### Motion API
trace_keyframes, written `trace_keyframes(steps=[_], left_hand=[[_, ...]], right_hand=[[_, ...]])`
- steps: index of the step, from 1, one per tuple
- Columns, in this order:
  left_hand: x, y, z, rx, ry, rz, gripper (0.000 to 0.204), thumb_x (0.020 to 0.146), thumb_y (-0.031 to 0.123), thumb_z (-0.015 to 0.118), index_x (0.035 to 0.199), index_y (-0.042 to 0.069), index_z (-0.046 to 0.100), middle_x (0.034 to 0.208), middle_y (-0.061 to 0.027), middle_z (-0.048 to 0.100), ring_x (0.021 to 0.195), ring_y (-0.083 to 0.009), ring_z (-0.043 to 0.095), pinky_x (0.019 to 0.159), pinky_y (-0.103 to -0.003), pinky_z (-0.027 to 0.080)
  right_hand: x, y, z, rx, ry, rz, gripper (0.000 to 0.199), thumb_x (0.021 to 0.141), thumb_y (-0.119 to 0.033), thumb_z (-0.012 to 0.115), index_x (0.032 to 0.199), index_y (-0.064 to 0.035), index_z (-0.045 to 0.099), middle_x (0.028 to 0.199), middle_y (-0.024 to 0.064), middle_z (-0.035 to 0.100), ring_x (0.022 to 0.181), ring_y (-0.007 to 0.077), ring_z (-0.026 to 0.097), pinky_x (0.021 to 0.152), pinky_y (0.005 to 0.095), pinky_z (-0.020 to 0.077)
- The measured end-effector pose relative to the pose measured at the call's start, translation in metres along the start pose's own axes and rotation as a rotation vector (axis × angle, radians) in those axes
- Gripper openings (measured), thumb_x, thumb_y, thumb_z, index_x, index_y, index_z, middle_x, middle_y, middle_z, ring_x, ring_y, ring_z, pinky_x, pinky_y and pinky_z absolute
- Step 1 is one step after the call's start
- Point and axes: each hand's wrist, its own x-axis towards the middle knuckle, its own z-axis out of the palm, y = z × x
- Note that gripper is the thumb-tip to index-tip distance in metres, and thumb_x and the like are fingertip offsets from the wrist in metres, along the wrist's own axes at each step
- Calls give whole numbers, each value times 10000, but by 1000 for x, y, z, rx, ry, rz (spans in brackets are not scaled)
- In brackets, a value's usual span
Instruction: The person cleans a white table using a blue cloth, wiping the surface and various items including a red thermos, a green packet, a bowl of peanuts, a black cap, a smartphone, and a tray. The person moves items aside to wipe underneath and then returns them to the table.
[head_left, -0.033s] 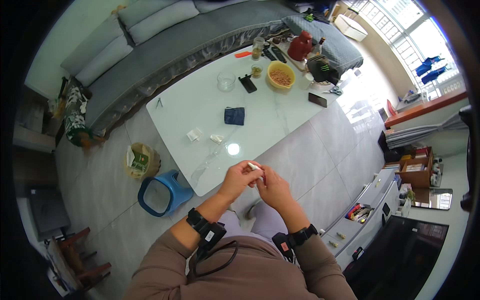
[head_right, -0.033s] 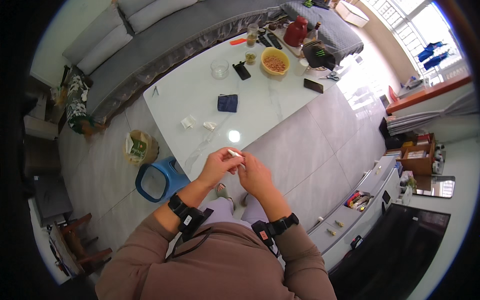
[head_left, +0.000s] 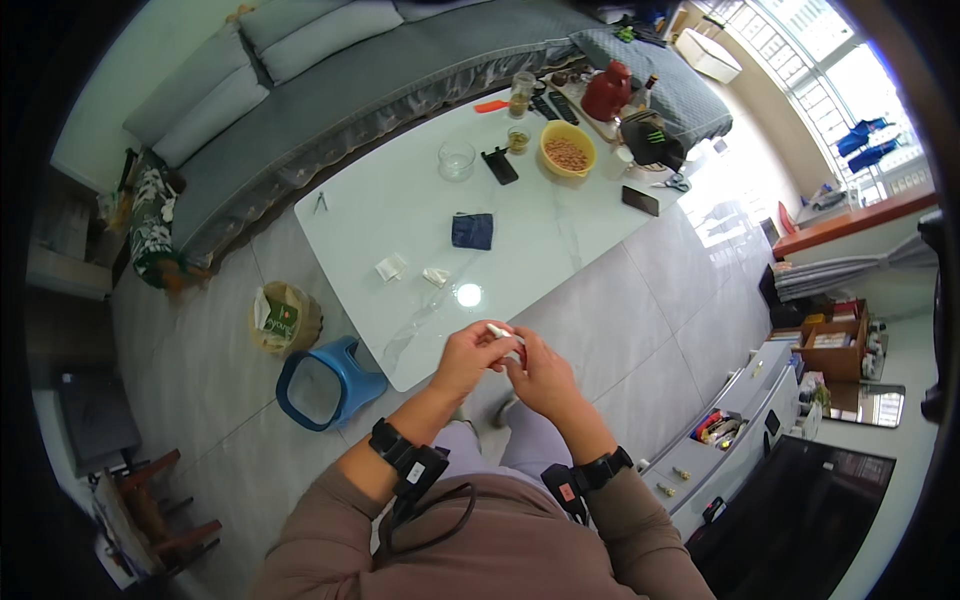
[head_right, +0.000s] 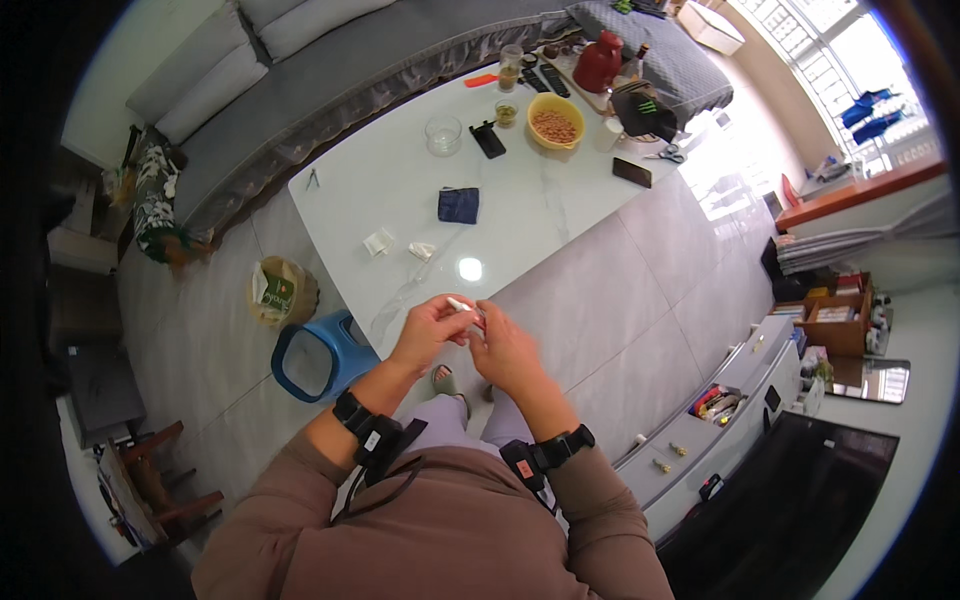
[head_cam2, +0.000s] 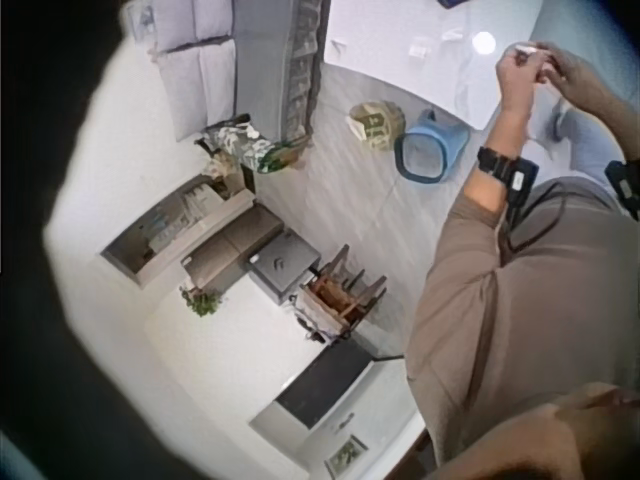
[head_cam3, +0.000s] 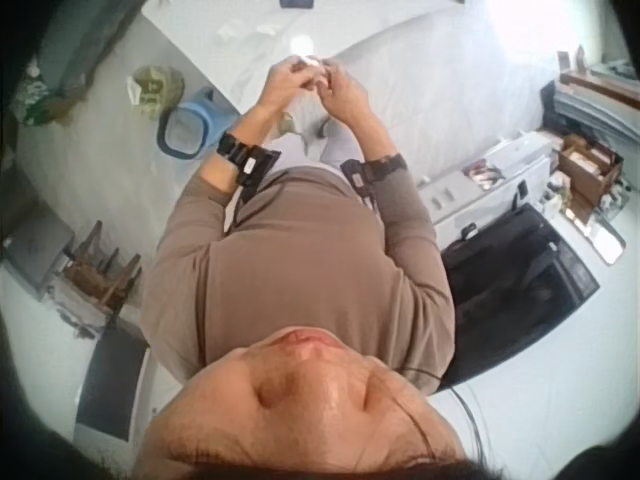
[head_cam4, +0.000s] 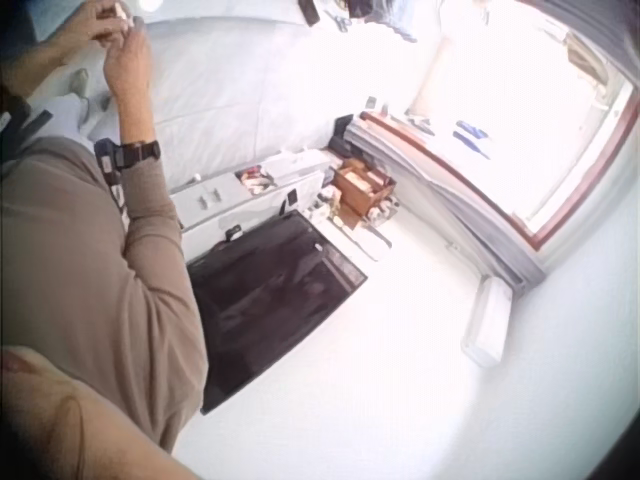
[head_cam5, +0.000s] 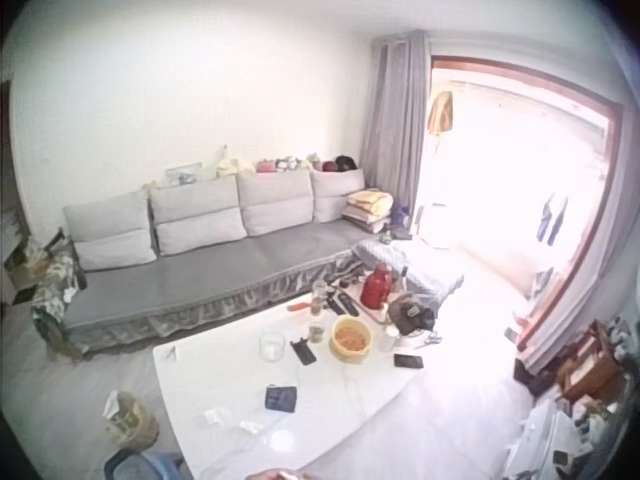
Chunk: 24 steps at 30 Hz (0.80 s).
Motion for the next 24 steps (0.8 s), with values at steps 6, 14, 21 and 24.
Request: trace_keyframes(steps=[6,14,21,24], left_hand=[[20,1,-78,-228,465,49,275,887,112,616,1139,16,565,985,-69,655,844,-132,634,709,-246,505],[28,-37,-132,-223,894,-79,300,892,55,578,1181,8,511,1009,-89,658,921,-152,633,728,-273,512],[47,-79,-132,-375,928,-137,261,893,49,570,1146,9,522,1007,-98,653,920,-167,634,740,-291,519],[61,-68,-125,-360,915,-136,286,897,57,566,1172,-1,510,1002,-101,651,917,-172,633,748,-295,520]], right_hand=[[119,67,45,653,-347,312,410,876,-220,589,1243,-49,525,942,61,626,810,143,595,684,285,501],[317,224,166,567,-110,735,341,852,-287,613,1029,5,625,797,93,647,672,173,624,552,315,512],[375,243,217,-91,-38,703,378,764,-393,709,914,-49,659,1086,161,636,1049,312,598,794,430,509],[369,227,200,602,-86,820,230,739,-240,701,855,-59,618,890,56,610,833,222,586,731,369,504]])
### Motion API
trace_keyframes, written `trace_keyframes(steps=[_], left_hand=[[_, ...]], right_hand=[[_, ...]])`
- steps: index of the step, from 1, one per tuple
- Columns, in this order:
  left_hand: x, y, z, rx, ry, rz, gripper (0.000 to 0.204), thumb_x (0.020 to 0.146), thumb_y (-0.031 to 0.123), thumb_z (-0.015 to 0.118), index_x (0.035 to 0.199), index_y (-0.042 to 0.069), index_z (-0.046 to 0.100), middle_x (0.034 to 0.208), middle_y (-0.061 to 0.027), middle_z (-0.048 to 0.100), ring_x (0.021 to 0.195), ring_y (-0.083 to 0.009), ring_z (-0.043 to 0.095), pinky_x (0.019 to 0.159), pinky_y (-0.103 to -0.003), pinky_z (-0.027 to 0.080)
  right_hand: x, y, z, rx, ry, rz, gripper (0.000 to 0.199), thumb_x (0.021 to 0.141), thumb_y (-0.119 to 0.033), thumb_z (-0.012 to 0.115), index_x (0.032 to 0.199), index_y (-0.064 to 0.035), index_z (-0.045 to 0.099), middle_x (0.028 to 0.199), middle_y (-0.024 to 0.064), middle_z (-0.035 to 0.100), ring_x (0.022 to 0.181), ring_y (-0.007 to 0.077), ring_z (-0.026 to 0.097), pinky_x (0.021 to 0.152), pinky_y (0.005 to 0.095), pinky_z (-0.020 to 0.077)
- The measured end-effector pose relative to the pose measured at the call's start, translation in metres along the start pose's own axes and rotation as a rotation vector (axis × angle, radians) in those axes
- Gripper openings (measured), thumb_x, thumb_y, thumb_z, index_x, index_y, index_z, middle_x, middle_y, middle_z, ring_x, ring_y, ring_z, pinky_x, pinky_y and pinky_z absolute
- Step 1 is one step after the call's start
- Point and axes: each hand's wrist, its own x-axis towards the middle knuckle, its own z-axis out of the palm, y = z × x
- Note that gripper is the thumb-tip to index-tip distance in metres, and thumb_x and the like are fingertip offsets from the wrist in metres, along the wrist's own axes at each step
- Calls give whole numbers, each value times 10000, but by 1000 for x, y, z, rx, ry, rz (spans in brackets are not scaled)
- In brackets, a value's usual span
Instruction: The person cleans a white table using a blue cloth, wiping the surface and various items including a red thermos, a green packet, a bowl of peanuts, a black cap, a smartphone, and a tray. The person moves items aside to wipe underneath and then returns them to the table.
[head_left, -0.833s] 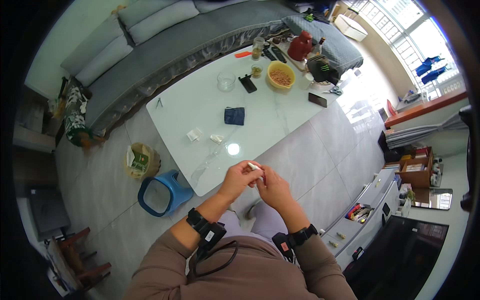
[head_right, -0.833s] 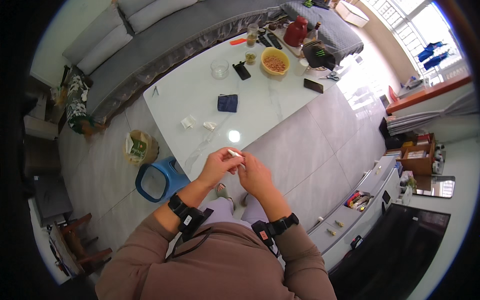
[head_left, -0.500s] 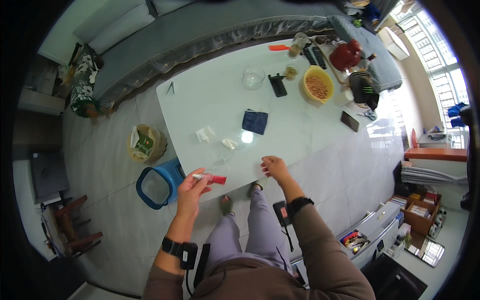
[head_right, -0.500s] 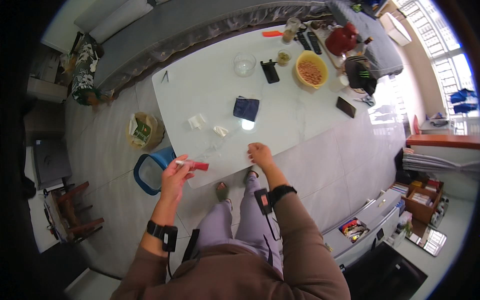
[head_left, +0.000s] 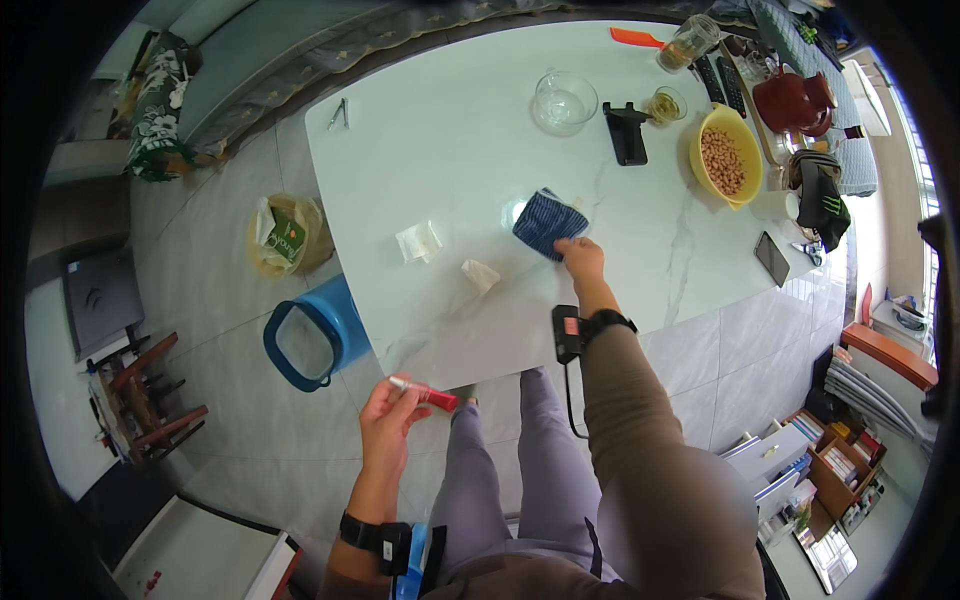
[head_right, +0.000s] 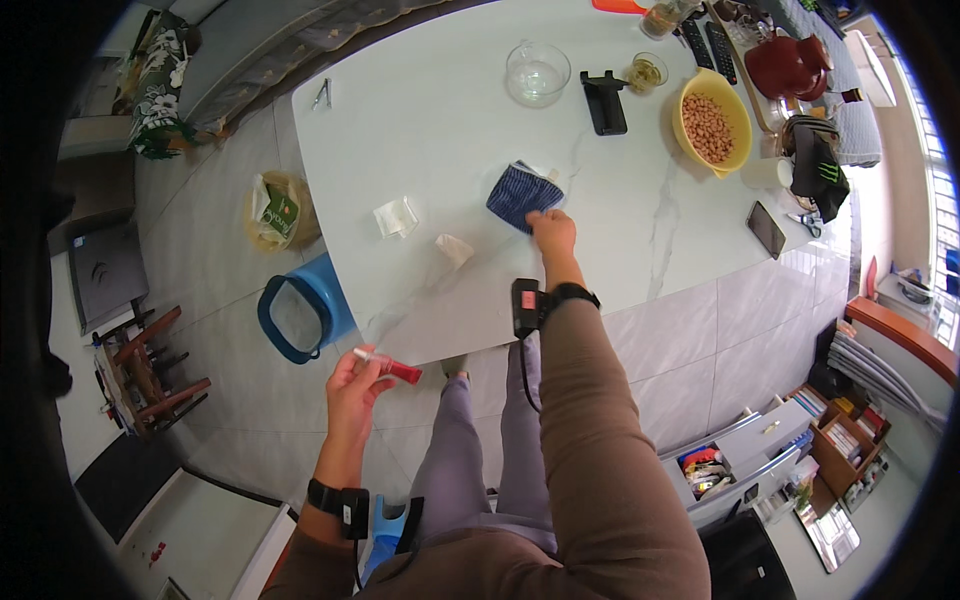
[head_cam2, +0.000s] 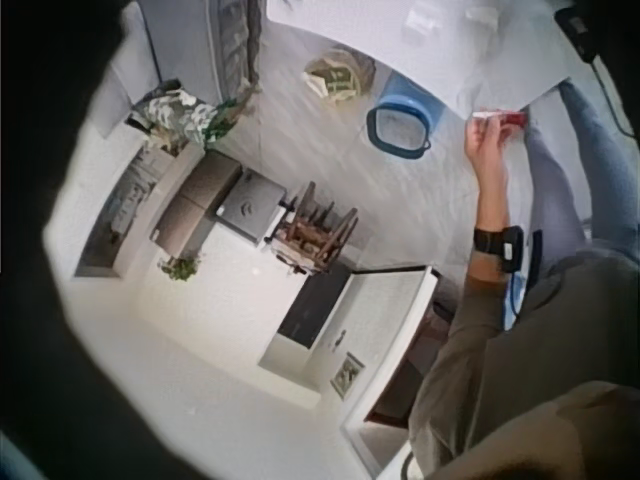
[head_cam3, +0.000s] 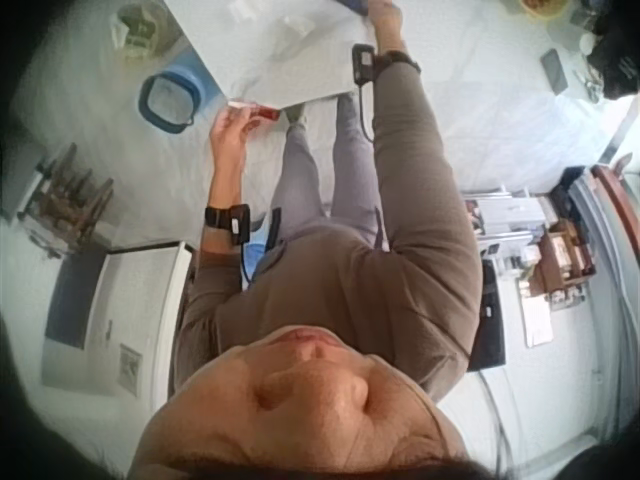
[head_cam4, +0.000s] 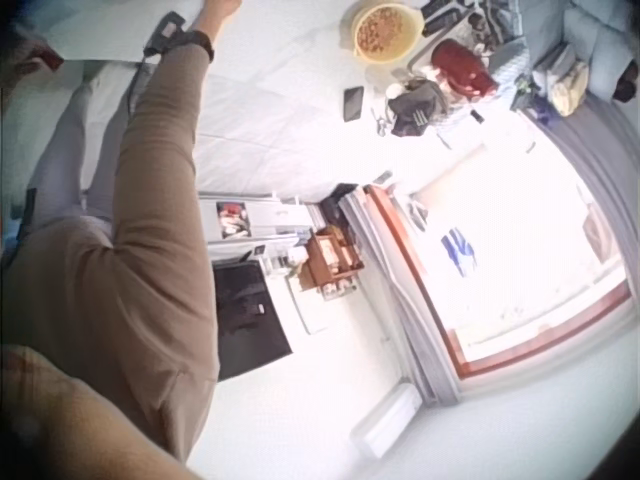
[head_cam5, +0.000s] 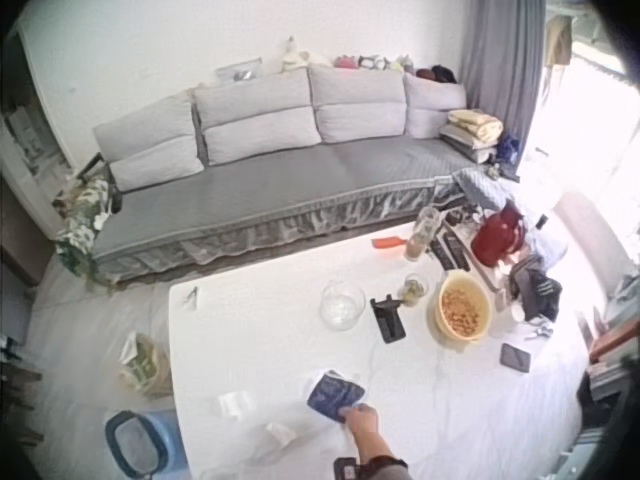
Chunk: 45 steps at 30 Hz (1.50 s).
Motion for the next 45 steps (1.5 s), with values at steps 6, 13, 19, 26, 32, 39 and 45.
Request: trace_keyframes(steps=[6,13,19,26,32,39,45], left_hand=[[-9,48,39,22,-179,84,247,883,68,586,1112,-19,561,972,-82,639,904,-164,626,769,-310,534],[-64,90,80,-95,-560,49,216,851,10,592,1065,-11,594,928,-76,650,858,-155,639,781,-295,546],[-135,114,62,117,-899,211,232,833,-34,597,1063,-33,621,967,-78,651,880,-139,631,783,-250,517],[-165,132,28,393,-1039,591,249,789,-39,621,1036,-41,644,1060,-23,578,939,-104,562,804,-232,458],[-191,136,17,275,-1201,586,288,808,11,584,1079,-79,627,1363,-103,432,1214,-194,454,1021,-313,344],[-213,95,19,46,-1210,328,474,998,169,406,1436,32,287,1398,-91,421,1235,-192,461,1037,-323,365],[-225,80,45,254,-1201,585,483,983,79,414,1424,-56,269,1422,-146,389,1285,-192,403,1049,-297,329]], right_hand=[[-129,-35,-85,548,-84,-339,86,719,-19,569,779,-67,532,789,8,551,720,116,520,692,254,467],[-366,-65,-86,-503,-144,-1356,286,664,-66,746,810,-70,500,1102,162,561,957,299,553,774,375,469],[-469,-69,-79,-404,8,-942,591,722,-139,748,1222,-86,438,1110,225,588,968,395,595,776,418,495],[-526,-62,-86,-454,-147,-907,540,823,-202,669,1282,-52,428,998,166,630,896,312,630,760,377,495],[-538,-48,-90,416,-708,-481,329,924,-273,591,1132,-19,576,982,7,606,875,82,549,778,250,467],[-554,-46,-83,268,-330,-724,359,938,-351,513,1088,-27,549,944,64,597,871,120,523,787,286,445],[-562,-42,-120,276,-16,-581,524,934,-475,480,850,21,628,726,67,611,696,131,546,665,290,465]])
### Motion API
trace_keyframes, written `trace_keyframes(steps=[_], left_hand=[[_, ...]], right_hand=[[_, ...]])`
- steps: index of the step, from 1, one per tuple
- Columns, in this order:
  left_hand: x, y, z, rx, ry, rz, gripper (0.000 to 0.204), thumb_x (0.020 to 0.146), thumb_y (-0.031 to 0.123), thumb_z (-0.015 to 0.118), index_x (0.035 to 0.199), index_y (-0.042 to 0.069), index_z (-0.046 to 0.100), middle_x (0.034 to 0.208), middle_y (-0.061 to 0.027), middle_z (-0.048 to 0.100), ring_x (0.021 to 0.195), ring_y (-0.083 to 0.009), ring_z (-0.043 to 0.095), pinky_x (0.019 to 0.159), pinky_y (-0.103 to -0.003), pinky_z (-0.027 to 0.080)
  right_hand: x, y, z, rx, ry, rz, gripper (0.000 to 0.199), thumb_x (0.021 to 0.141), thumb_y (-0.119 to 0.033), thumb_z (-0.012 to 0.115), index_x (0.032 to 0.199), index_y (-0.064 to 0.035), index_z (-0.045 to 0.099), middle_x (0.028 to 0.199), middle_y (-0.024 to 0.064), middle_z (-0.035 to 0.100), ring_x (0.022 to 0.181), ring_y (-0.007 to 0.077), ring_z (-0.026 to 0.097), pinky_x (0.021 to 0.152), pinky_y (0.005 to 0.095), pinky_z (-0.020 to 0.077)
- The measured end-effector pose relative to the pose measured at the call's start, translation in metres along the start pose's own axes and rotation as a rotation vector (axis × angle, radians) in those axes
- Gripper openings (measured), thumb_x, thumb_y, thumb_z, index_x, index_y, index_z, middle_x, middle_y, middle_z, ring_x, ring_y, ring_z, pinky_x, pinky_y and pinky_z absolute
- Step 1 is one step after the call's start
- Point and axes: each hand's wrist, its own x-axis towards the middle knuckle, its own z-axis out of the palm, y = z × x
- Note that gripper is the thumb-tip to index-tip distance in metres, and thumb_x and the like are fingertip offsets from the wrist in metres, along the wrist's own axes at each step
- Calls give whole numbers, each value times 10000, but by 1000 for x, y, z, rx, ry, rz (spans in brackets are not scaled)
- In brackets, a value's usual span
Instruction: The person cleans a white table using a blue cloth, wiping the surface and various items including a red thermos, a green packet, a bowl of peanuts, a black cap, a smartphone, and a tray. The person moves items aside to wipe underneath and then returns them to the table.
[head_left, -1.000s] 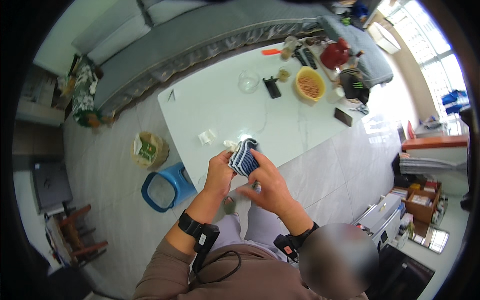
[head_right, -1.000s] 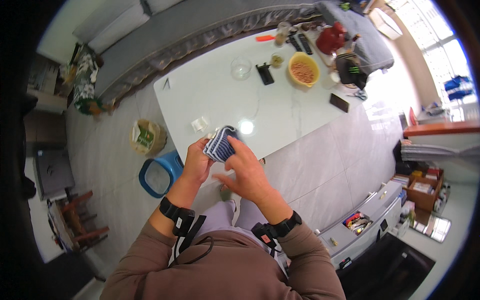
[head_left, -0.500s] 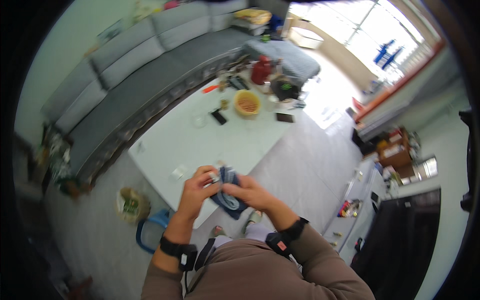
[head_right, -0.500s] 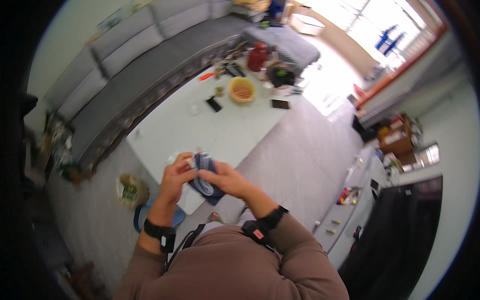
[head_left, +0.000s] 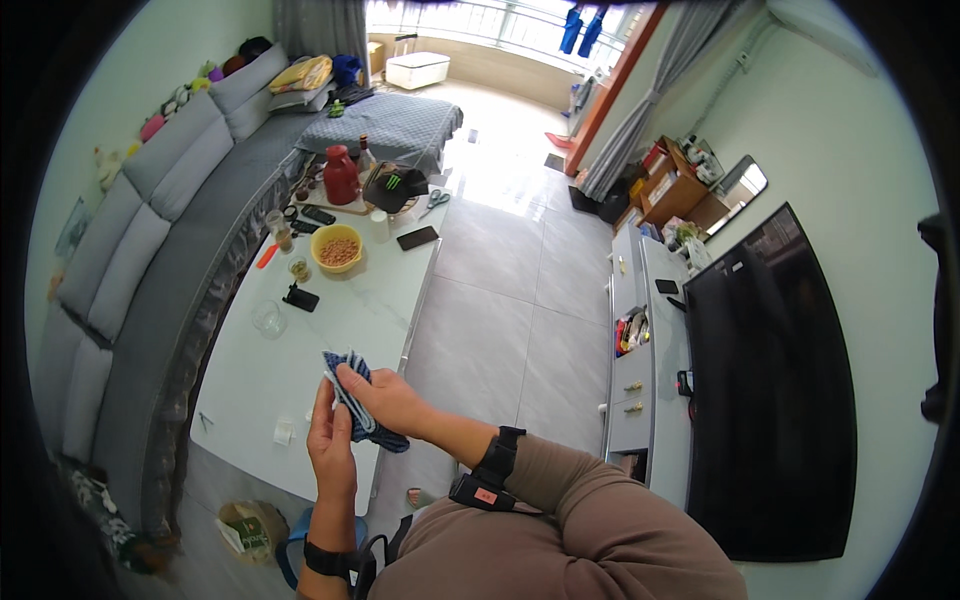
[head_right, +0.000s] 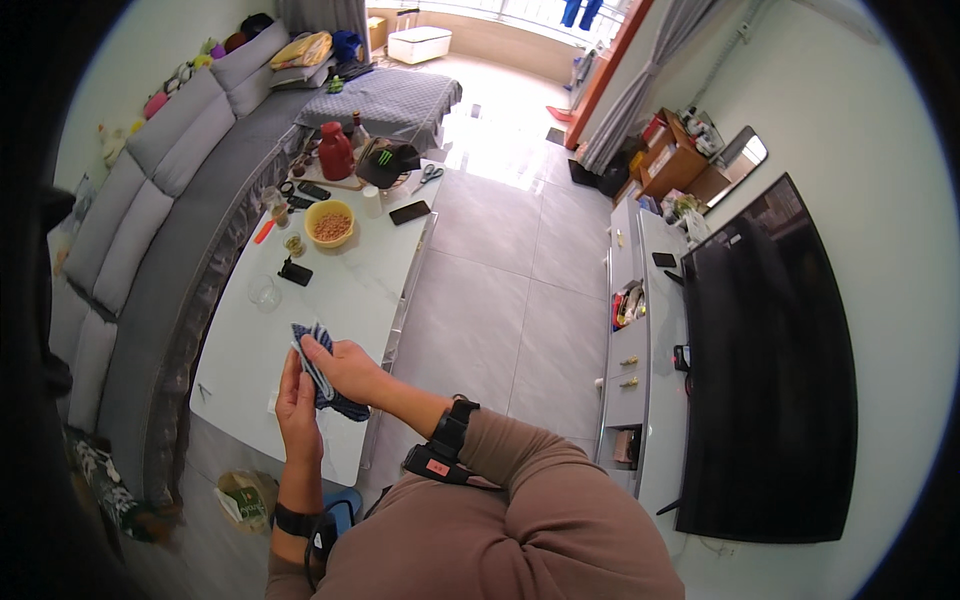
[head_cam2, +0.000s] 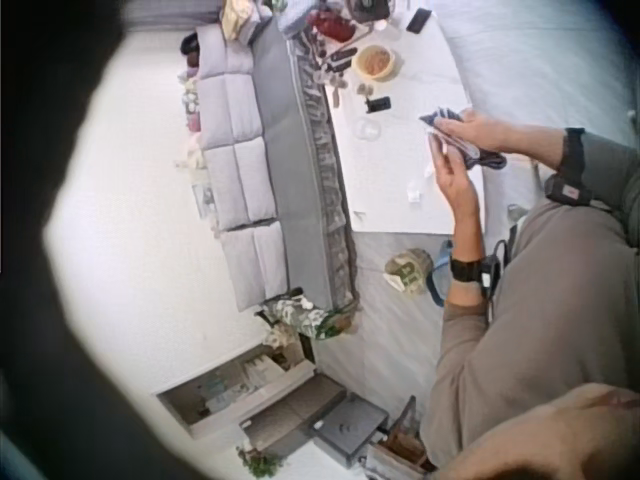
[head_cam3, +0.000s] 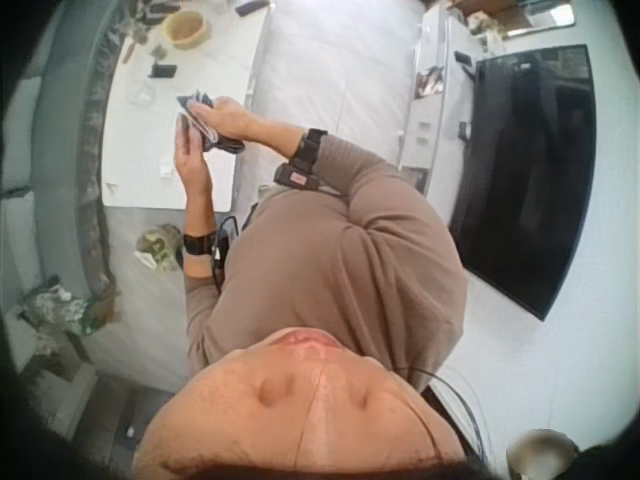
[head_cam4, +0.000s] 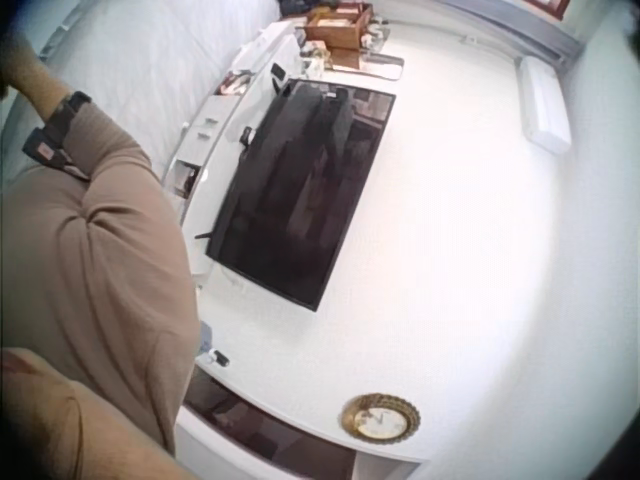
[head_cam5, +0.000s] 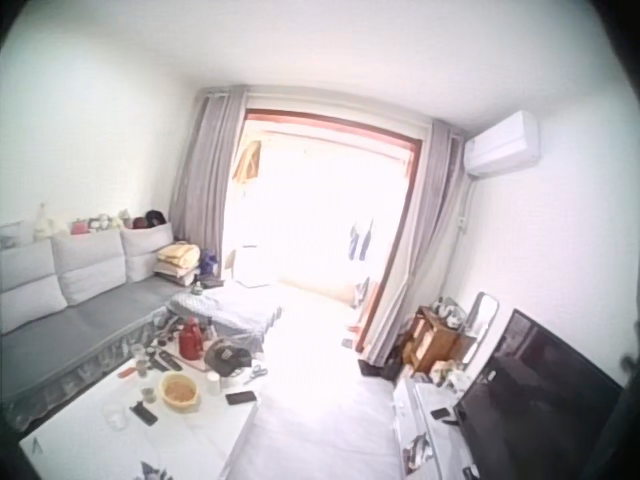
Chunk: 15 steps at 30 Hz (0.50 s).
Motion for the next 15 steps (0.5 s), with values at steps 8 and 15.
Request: trace_keyframes(steps=[8,15], left_hand=[[52,0,74,-111,-107,-277,368,906,94,580,1239,-58,539,1118,-72,620,1013,-131,577,906,-258,445],[81,-19,164,-71,-202,-127,333,842,9,619,1173,-27,602,1046,-67,646,985,-122,591,841,-248,479]], right_hand=[[-16,16,-93,81,115,-77,371,915,-340,546,937,23,616,842,94,631,782,106,576,684,251,465],[-43,20,-185,610,67,-35,330,926,-250,592,1114,19,564,985,72,629,829,123,630,726,257,521]])
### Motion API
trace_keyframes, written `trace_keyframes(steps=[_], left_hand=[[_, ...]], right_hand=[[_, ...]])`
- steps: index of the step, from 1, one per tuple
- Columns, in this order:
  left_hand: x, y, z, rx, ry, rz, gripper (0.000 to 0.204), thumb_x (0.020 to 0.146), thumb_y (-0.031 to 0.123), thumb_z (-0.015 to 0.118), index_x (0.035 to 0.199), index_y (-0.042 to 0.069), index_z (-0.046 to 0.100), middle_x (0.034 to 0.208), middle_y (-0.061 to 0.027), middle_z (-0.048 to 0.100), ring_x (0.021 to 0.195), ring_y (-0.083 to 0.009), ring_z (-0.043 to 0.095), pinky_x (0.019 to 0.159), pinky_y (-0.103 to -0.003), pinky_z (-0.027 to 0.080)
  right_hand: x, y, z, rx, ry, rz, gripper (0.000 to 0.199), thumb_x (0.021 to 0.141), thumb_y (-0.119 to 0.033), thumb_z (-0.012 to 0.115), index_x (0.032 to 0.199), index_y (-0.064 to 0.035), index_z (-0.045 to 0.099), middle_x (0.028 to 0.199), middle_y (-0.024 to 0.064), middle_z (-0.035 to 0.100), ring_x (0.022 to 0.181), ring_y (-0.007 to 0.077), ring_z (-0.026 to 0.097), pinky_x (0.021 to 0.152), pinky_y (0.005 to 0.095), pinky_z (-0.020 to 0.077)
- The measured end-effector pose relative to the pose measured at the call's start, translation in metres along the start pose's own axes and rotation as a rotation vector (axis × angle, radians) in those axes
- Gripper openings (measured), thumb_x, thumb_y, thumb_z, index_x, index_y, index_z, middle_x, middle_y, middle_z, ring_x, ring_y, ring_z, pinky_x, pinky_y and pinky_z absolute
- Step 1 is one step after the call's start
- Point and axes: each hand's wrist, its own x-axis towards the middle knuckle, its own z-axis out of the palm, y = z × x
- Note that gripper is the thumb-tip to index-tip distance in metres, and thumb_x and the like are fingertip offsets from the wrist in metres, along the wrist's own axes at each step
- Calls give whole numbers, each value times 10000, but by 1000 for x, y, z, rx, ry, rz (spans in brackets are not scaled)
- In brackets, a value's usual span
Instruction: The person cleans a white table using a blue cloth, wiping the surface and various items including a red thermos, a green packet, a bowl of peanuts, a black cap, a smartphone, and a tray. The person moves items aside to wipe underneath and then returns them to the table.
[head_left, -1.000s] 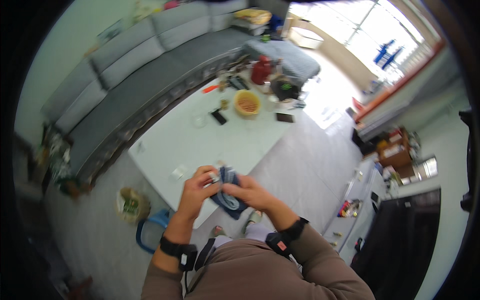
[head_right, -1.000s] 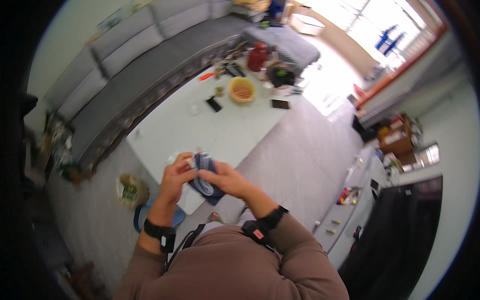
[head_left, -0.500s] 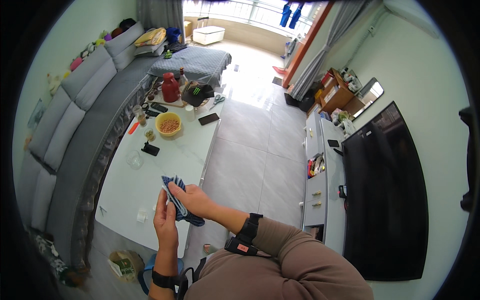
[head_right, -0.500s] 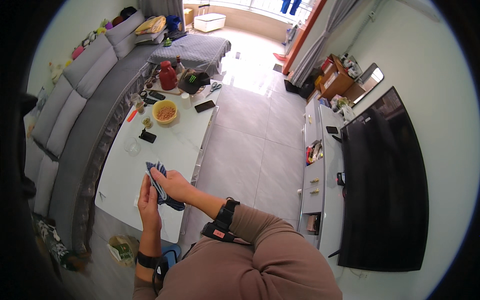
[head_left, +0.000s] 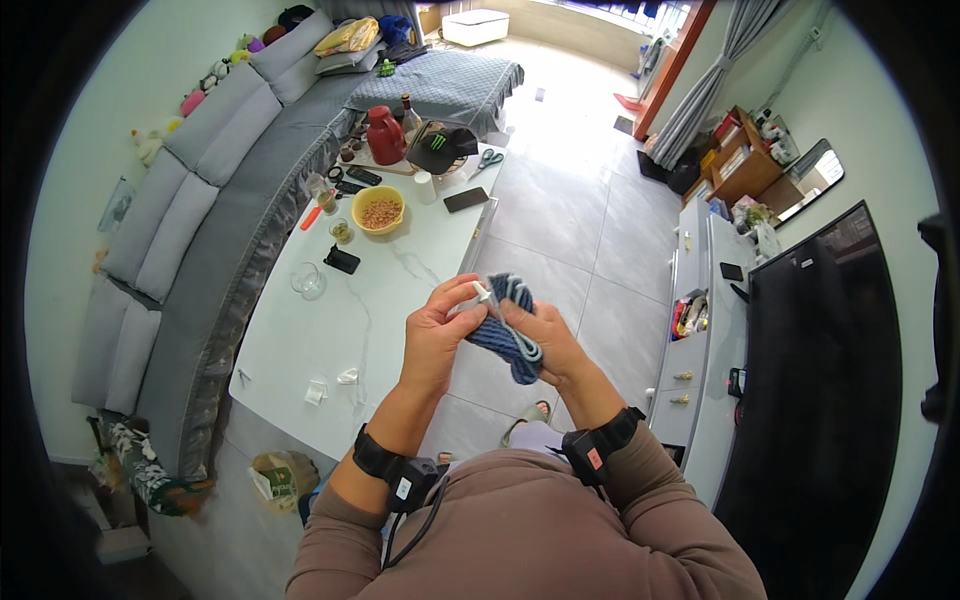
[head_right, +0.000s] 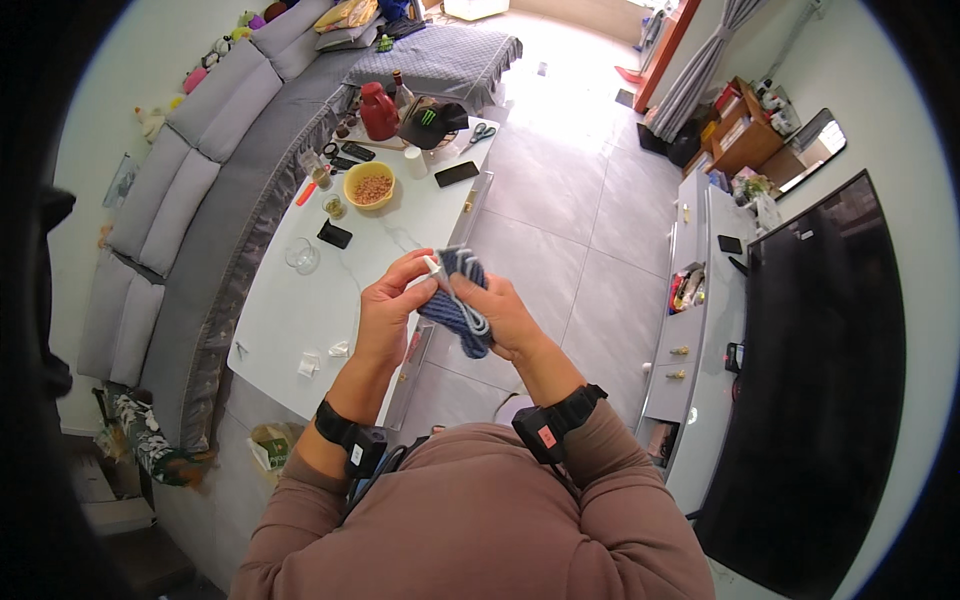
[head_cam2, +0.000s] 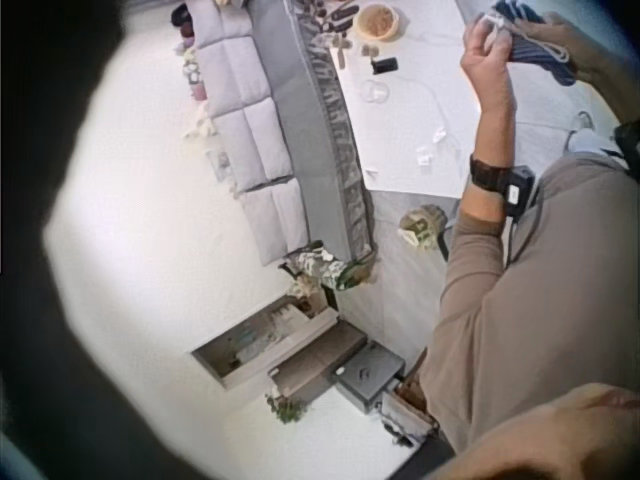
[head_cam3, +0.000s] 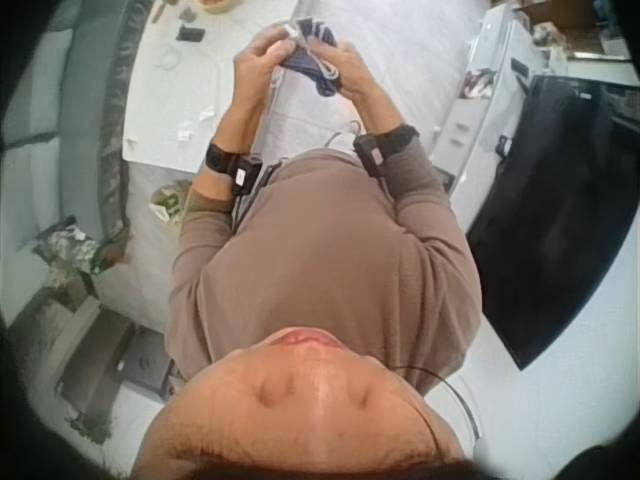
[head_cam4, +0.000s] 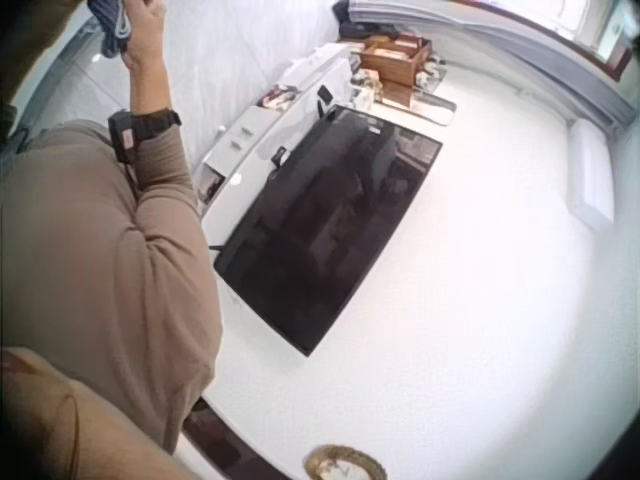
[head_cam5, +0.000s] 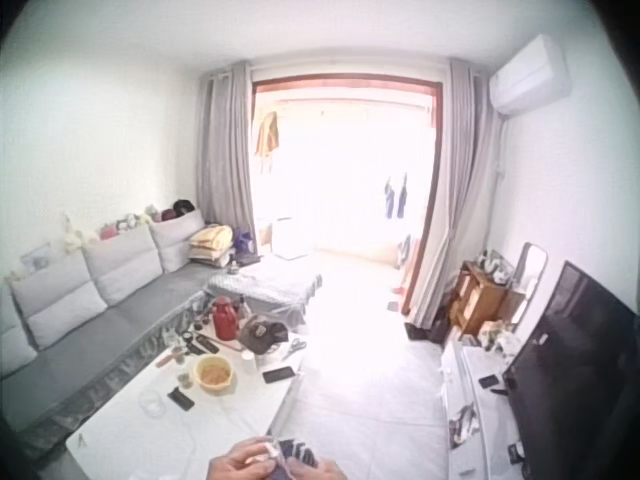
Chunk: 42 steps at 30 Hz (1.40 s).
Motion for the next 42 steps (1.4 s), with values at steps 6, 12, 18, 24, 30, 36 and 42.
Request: trace_keyframes(steps=[6,12,18,24,30,36,42], left_hand=[[53,-35,92,-32,-194,-183,304,827,-5,607,1131,0,606,1099,-61,626,994,-136,588,898,-274,441],[106,-94,205,74,-448,-191,300,840,-4,606,1139,-9,580,1032,-42,625,973,-124,574,873,-264,454],[149,-155,288,88,-694,-353,395,889,27,583,1268,-25,483,1054,-57,613,965,-112,573,866,-251,456],[193,-198,362,443,-768,8,231,824,39,656,1055,39,655,1043,-77,614,931,-146,582,817,-269,468],[262,-210,443,426,-995,112,253,808,48,682,1059,39,649,1059,-90,613,894,-161,591,805,-275,480],[321,-232,502,386,-1154,5,202,844,55,658,1040,19,631,1067,-59,596,865,-120,586,798,-255,478],[377,-266,591,94,-1022,-274,254,878,48,622,1122,-3,573,910,-16,605,828,-105,567,735,-238,463]], right_hand=[[11,-42,-92,74,235,-32,341,934,-330,555,990,3,606,830,46,631,676,112,623,575,247,508],[-5,-85,-210,153,534,-95,344,924,-317,552,900,15,639,785,72,637,616,136,607,535,263,485],[-25,-100,-292,331,691,-220,319,933,-310,528,842,-24,639,713,14,588,601,103,564,536,247,448],[-24,-128,-365,439,897,-277,332,929,-338,545,867,-24,632,763,21,609,636,97,589,552,240,462],[-8,-183,-425,604,982,-443,328,926,-338,543,867,-22,606,765,44,607,619,136,598,516,284,483],[15,-226,-469,742,1024,-610,296,923,-348,564,919,-56,615,797,15,620,656,114,606,554,251,486],[9,-232,-544,511,1340,-511,366,932,-377,554,983,-20,617,816,27,638,682,109,621,603,253,501]])
